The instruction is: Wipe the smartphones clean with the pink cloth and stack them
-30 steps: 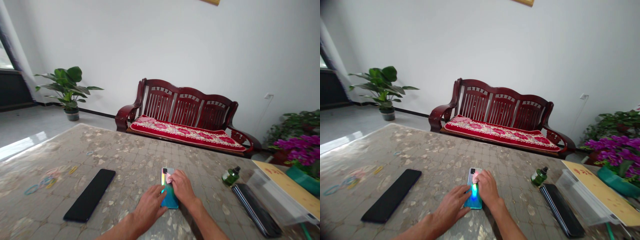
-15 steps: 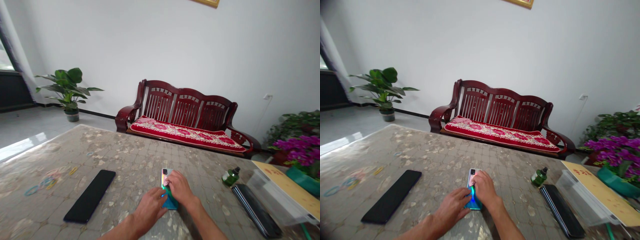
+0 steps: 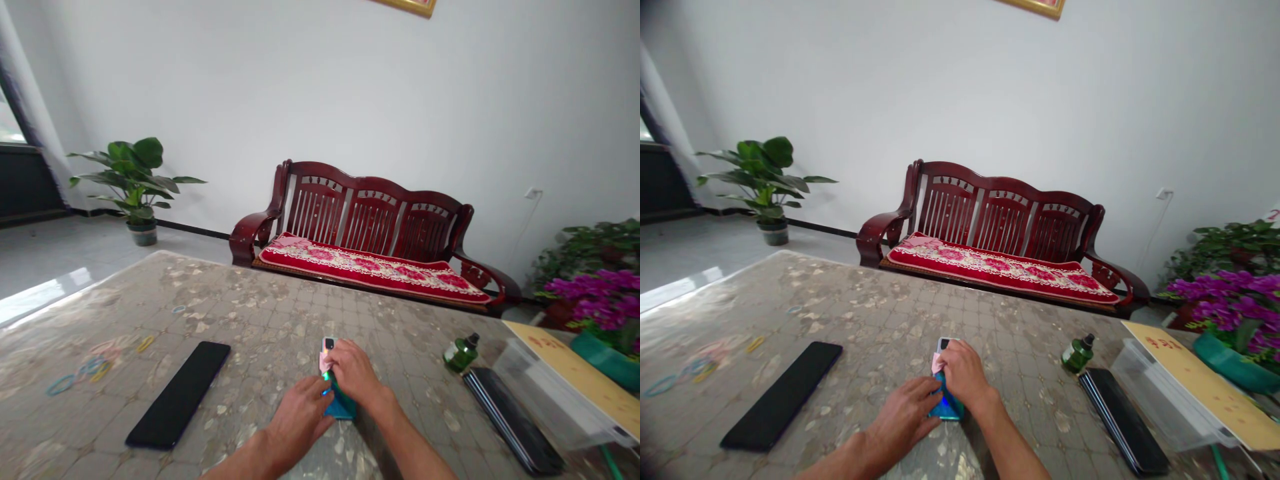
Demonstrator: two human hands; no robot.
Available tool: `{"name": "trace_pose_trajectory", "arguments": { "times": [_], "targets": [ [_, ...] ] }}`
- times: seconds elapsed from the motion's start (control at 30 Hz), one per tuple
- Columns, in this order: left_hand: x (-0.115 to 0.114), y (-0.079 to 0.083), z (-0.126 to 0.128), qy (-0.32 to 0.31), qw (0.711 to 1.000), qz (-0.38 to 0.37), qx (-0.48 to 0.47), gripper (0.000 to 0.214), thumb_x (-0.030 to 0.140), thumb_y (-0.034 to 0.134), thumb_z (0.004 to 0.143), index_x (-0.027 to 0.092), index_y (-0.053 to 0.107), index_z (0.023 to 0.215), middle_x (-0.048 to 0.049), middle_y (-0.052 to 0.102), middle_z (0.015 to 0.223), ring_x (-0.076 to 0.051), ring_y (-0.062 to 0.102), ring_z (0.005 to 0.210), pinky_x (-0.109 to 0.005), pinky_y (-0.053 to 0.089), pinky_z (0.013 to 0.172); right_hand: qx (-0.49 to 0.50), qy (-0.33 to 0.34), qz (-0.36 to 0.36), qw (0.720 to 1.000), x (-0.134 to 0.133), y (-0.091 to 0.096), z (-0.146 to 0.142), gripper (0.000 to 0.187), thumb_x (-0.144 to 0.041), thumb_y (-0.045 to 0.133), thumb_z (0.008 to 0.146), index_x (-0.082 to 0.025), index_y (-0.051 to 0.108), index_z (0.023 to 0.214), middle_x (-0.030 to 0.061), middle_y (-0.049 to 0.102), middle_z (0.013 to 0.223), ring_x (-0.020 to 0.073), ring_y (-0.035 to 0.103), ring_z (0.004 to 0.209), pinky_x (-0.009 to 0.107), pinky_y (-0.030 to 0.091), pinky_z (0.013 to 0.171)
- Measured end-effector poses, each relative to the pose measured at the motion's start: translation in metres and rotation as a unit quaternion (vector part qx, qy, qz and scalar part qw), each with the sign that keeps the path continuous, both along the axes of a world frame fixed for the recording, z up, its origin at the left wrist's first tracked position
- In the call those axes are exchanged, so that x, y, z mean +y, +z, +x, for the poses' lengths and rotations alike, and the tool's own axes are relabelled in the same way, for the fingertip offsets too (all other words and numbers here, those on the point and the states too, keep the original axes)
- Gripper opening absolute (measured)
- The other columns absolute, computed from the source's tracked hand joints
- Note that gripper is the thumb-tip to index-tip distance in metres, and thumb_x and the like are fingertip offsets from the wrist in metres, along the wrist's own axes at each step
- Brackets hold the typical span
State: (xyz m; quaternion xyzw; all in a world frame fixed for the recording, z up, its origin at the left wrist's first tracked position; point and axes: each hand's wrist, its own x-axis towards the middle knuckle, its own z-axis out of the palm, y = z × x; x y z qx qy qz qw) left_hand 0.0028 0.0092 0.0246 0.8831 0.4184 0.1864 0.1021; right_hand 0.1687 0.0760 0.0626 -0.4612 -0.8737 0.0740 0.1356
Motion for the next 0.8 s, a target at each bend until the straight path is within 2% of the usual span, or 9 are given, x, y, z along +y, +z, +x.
{"name": "trace_pose_trajectory", "arguments": {
  "times": [0.23,0.53,0.8],
  "targets": [
    [-0.001,0.001,0.000,0.003,1.000,-0.012,0.019,0.024,0.031,0.070,0.088,0.024,0.065,0.110,-0.0035,0.067,0.122,-0.026,0.061,0.111,-0.039,0.050,0.099,-0.006,-0.042,0.024,0.999,0.014,0.000,-0.009,0.033,-0.004,0.047,0.086,-0.023,0.073,0.089,0.0039,0.067,0.094,0.0175,0.057,0.093,0.024,0.039,0.085],
    [-0.001,0.002,0.001,0.007,1.000,-0.003,0.007,0.019,0.031,0.069,0.088,0.023,0.065,0.106,-0.0029,0.068,0.115,-0.024,0.062,0.107,-0.038,0.050,0.097,0.011,0.004,0.001,1.000,-0.014,0.000,0.006,0.032,-0.004,0.048,0.084,-0.023,0.073,0.086,0.0027,0.066,0.088,0.0171,0.057,0.091,0.025,0.039,0.082],
    [-0.002,0.004,0.000,0.009,1.000,0.001,0.022,0.017,0.029,0.066,0.090,0.023,0.066,0.105,-0.0029,0.068,0.115,-0.024,0.062,0.106,-0.036,0.051,0.095,-0.005,-0.050,0.006,0.999,0.010,0.003,-0.004,0.034,-0.003,0.047,0.085,-0.022,0.074,0.090,0.0040,0.068,0.093,0.0172,0.059,0.094,0.024,0.039,0.086]
  ]
}}
